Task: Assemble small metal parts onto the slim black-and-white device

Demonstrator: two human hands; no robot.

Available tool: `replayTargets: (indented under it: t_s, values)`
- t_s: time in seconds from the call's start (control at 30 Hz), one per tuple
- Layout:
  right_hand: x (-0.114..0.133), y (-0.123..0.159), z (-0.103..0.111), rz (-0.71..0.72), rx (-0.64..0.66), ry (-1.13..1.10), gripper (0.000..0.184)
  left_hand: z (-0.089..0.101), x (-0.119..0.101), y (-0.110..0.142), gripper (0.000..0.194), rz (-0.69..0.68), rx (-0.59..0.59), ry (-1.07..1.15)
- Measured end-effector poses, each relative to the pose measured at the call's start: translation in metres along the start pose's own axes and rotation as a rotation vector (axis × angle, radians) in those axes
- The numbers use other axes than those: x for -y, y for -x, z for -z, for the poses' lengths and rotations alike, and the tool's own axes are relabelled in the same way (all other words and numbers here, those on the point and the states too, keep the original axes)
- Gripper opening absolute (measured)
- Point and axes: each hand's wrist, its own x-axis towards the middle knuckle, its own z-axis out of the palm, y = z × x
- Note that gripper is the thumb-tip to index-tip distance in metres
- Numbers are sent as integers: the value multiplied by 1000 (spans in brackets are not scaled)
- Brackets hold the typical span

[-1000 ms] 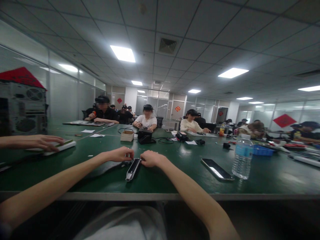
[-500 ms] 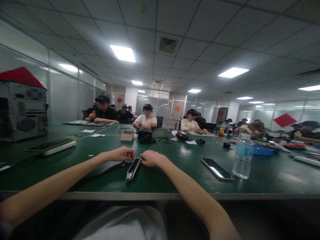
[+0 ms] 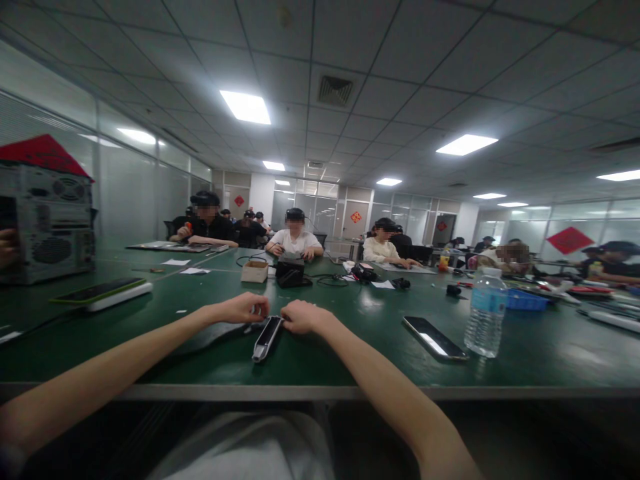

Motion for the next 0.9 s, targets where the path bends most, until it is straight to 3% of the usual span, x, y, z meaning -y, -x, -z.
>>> replayTargets:
  t_s: [0.9]
  values:
    - [1,1,2,3,4,13,27,-5,5,-2,18,65,-11,61]
